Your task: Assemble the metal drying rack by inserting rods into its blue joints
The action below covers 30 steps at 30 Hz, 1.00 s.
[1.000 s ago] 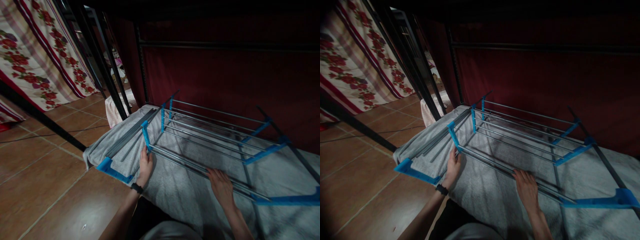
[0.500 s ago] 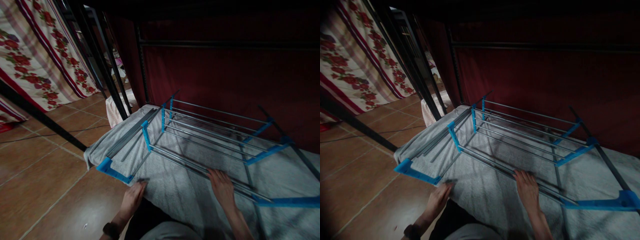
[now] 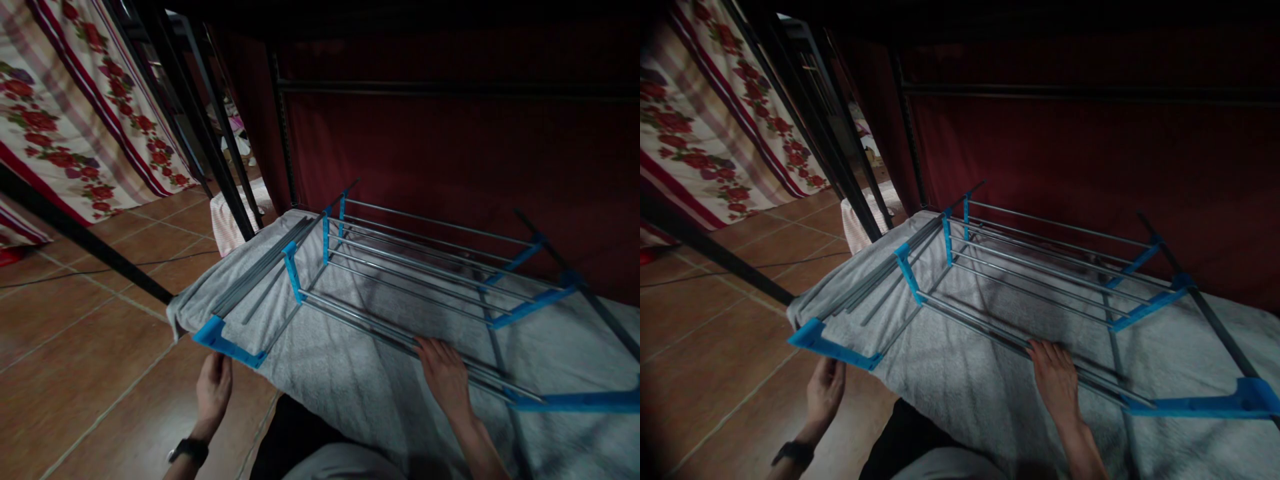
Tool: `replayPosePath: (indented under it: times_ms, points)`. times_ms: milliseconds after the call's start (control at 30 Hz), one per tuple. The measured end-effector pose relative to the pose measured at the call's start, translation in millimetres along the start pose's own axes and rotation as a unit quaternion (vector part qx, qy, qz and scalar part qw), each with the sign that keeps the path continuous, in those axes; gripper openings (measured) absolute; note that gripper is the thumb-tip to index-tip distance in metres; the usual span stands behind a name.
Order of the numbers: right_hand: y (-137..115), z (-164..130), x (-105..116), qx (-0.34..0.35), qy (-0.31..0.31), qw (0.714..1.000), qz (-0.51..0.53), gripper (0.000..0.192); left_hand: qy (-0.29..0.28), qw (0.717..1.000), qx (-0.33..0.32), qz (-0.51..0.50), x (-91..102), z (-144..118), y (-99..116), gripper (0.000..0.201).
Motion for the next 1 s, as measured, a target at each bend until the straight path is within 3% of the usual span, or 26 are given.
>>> replayPosePath:
  times_ms: [133,333,500,700,833,1000]
  points:
    - [2,-1,-2,0.002,0.006,1.000,-0.002,0.031,0.020,0.999,-0.029,0.014,-3.7,53,22,0.037]
    - [2,-2,-3,-0.003,-0.001,1.000,-0.001,0.031,-0.031,0.996,-0.051,0.069,-26.1,103,70,0.029]
    - [0,-1,-2,-0.007,0.001,1.000,-0.006,0.031,-0.105,0.974,-0.102,0.171,-49.5,112,79,0.029]
    - [0,-2,-3,-0.014,-0.009,1.000,-0.008,0.030,-0.142,0.939,-0.176,0.260,-64.1,113,88,0.025]
    - [-1,-2,-3,-0.015,-0.009,1.000,-0.005,0.029,-0.145,0.930,-0.160,0.297,-65.5,118,90,0.017]
    - [0,-1,-3,-0.018,-0.007,1.000,-0.001,0.029,-0.168,0.944,-0.097,0.267,-66.3,121,84,0.026]
Point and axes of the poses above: each hand's wrist, its own z-axis towards the middle knuckle, its own x-axis out of the back of the hand, y = z × x, the point moved 6 cm from there along z, towards the middle knuckle, and after that the axes turned 5 degrees about z, right-handed, at the moved point
